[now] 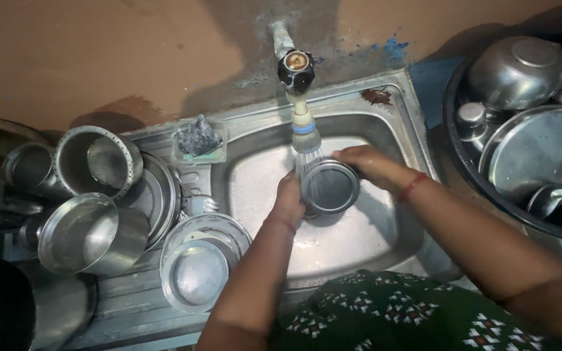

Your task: The person washes various kitchen utensils, including metal cups, plates, and a pressure cooker lid, in a stainless steel sink. They use a scrubber and soap to clean the items under running water, rinsing them thoroughly before placing them on a drying rack to the right.

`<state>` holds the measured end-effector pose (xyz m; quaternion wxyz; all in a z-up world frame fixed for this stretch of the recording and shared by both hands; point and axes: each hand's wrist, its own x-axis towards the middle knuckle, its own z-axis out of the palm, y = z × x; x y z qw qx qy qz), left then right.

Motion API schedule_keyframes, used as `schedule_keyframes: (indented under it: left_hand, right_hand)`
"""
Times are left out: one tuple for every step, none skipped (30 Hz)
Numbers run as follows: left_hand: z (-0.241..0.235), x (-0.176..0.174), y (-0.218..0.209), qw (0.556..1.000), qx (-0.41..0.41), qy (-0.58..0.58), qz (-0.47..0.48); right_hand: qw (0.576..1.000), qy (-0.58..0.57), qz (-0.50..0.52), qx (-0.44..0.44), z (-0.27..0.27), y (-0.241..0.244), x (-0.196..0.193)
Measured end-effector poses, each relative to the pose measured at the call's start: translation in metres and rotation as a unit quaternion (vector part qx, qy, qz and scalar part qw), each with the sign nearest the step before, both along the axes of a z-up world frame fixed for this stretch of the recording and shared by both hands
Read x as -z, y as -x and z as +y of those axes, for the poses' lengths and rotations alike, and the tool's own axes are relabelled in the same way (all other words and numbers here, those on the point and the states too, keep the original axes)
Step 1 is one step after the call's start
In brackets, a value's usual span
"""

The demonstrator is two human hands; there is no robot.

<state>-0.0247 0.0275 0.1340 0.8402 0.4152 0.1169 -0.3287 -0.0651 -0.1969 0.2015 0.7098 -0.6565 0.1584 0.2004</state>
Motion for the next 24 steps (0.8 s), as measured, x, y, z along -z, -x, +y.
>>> schedule_keyframes:
  left_hand:
    - [-0.005, 0.018, -0.007, 1.000, 0.015, -0.005, -0.015]
    - [-0.009, 0.034, -0.014, 1.000, 0.025, 0.014, -0.005]
    - [-0.014, 0.048, -0.021, 0.999, 0.035, 0.034, 0.006]
    - [-0.019, 0.057, -0.029, 0.997, 0.045, 0.053, 0.016]
    - [-0.024, 0.062, -0.037, 0.994, 0.040, 0.080, 0.060]
    - [-0.029, 0.063, -0.044, 0.988, 0.034, 0.105, 0.105]
    - [-0.033, 0.062, -0.048, 0.980, 0.027, 0.131, 0.149]
    - [-0.034, 0.058, -0.052, 0.984, 0.058, 0.114, 0.124]
    - [-0.036, 0.051, -0.055, 0.986, 0.089, 0.097, 0.099]
    - [-0.035, 0.041, -0.056, 0.987, 0.120, 0.078, 0.071]
    - [-0.033, 0.030, -0.053, 0.986, 0.160, 0.006, 0.034]
    - [-0.030, 0.018, -0.046, 0.978, 0.199, -0.067, -0.003]
    - [-0.027, 0.007, -0.039, 0.961, 0.237, -0.139, -0.040]
    - [-0.022, -0.001, -0.033, 0.948, 0.251, -0.179, -0.082]
    - [-0.017, -0.006, -0.027, 0.931, 0.266, -0.219, -0.123]
    - [-0.011, -0.006, -0.022, 0.911, 0.278, -0.257, -0.165]
    - [-0.005, -0.002, -0.021, 0.879, 0.269, -0.314, -0.238]
    - [0.000, 0.004, -0.024, 0.839, 0.256, -0.367, -0.310]
    - [0.005, 0.012, -0.028, 0.790, 0.241, -0.417, -0.379]
    - [0.011, 0.019, -0.031, 0.798, 0.162, -0.418, -0.404]
    - [0.018, 0.022, -0.034, 0.799, 0.083, -0.415, -0.427]
    - [0.024, 0.021, -0.035, 0.795, 0.005, -0.408, -0.450]
    - [0.030, 0.015, -0.032, 0.907, 0.031, -0.285, -0.307]
    - [0.035, 0.007, -0.025, 0.976, 0.059, -0.146, -0.152]
  right_hand:
    - [1.000, -0.006, 0.022, 0.008, -0.007, 0.008, -0.001]
    - [0.999, -0.010, 0.044, 0.016, -0.013, 0.018, -0.001]
    - [0.997, -0.015, 0.065, 0.025, -0.018, 0.027, 0.000]
    - [0.997, 0.000, 0.072, 0.011, -0.021, 0.035, 0.004]
    - [0.997, 0.015, 0.079, -0.003, -0.024, 0.044, 0.009]
    - [0.995, 0.029, 0.089, -0.018, -0.025, 0.054, 0.017]
    - [0.993, 0.047, 0.107, -0.024, -0.025, 0.065, 0.026]
    - [0.990, 0.065, 0.123, -0.032, -0.022, 0.073, 0.036]
    - [0.986, 0.084, 0.139, -0.040, -0.019, 0.080, 0.046]
    - [0.984, 0.096, 0.139, -0.057, -0.015, 0.084, 0.055]
    - [0.982, 0.108, 0.139, -0.074, -0.010, 0.086, 0.064]
    - [0.979, 0.119, 0.140, -0.091, -0.003, 0.085, 0.071]
    - [0.982, 0.115, 0.124, -0.089, 0.006, 0.079, 0.077]
    - [0.984, 0.111, 0.108, -0.086, 0.018, 0.072, 0.082]
    - [0.987, 0.106, 0.092, -0.083, 0.031, 0.066, 0.083]
    - [0.991, 0.083, 0.097, -0.051, 0.044, 0.058, 0.082]
    - [0.993, 0.059, 0.101, -0.019, 0.059, 0.044, 0.078]
    - [0.994, 0.037, 0.104, 0.013, 0.068, 0.029, 0.072]
    - [0.993, -0.019, 0.110, 0.049, 0.073, 0.015, 0.064]
    - [0.987, -0.075, 0.118, 0.084, 0.080, 0.001, 0.056]
    - [0.976, -0.130, 0.125, 0.118, 0.085, -0.010, 0.048]
    - [0.970, -0.171, 0.111, 0.132, 0.087, -0.018, 0.039]
    - [0.961, -0.212, 0.097, 0.145, 0.088, -0.025, 0.031]
    - [0.951, -0.252, 0.083, 0.159, 0.089, -0.030, 0.024]
